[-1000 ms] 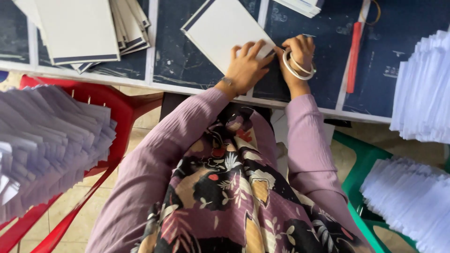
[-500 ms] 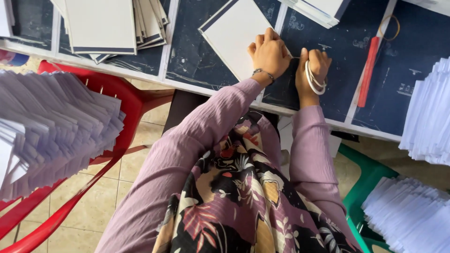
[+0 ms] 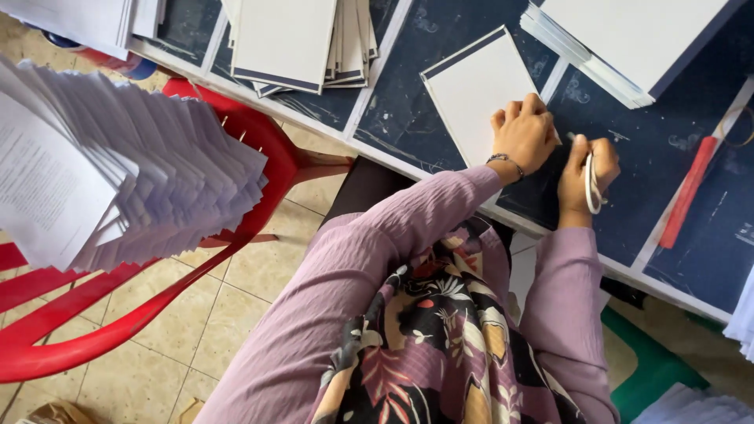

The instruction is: Applying adhesive strips to the edges of small cards to prepare them for packaging assembly.

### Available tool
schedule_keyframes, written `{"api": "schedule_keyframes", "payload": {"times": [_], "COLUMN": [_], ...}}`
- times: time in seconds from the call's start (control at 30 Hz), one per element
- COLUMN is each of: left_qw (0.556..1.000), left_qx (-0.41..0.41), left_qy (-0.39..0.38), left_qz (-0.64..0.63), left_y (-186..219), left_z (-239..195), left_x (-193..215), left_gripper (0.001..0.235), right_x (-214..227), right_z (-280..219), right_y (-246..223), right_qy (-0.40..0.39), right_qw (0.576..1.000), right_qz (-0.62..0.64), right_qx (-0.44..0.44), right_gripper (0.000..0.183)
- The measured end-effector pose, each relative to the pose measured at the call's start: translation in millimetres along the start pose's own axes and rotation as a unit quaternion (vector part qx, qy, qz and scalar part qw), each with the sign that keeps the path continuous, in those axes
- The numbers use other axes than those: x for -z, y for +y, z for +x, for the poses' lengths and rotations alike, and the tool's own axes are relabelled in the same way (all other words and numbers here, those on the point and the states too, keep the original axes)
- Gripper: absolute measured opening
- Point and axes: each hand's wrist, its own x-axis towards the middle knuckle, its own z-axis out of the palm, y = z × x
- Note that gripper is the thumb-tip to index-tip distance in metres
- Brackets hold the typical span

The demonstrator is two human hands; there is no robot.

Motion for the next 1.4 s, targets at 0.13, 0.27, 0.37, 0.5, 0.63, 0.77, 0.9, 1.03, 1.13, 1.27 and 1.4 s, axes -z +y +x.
{"api": "schedule_keyframes", "payload": {"times": [0.13,0.27,0.37,0.5,0.63,0.77,0.9,1.03,1.13,1.27,1.4], "left_qw": [0.998,0.963,0.991,0.986,0.989,0.992,0.942,0.894,0.925,0.897,0.953], "left_qx": [-0.003,-0.138,-0.036,0.034,0.063,0.073,-0.01,0.114,0.061,0.095,0.06], "left_qy": [-0.025,-0.01,0.129,0.096,0.086,0.105,0.155,0.119,0.056,0.159,0.14], "left_qz": [-0.051,-0.233,0.009,0.132,0.1,0.015,-0.299,-0.417,-0.37,-0.402,-0.262], "left_y": [-39,-106,-137,-155,-148,-142,-133,-127,-128,-155,-180], "left_z": [24,39,25,18,16,4,-28,-60,-63,-30,12], "left_x": [-4,61,117,137,127,125,129,107,100,104,123], "left_gripper": [0.021,0.02,0.05,0.076,0.074,0.063,0.054,0.067,0.057,0.053,0.055], "right_x": [11,15,15,12,8,6,5,6,7,5,4], "right_z": [12,17,16,18,17,13,12,14,15,11,5], "right_y": [-32,-41,-44,-49,-49,-48,-47,-49,-53,-53,-55], "right_qy": [-0.017,-0.035,-0.059,-0.078,-0.091,-0.092,-0.088,-0.087,-0.087,-0.089,-0.089], "right_qw": [0.999,0.999,0.997,0.99,0.989,0.99,0.991,0.989,0.99,0.99,0.989], "right_qz": [0.042,0.01,-0.008,-0.024,-0.037,-0.041,-0.041,-0.051,-0.05,-0.051,-0.05], "right_qx": [-0.016,0.025,0.047,0.117,0.112,0.103,0.096,0.106,0.098,0.096,0.11], "right_gripper": [0.026,0.039,0.038,0.043,0.039,0.04,0.04,0.037,0.038,0.037,0.035]}}
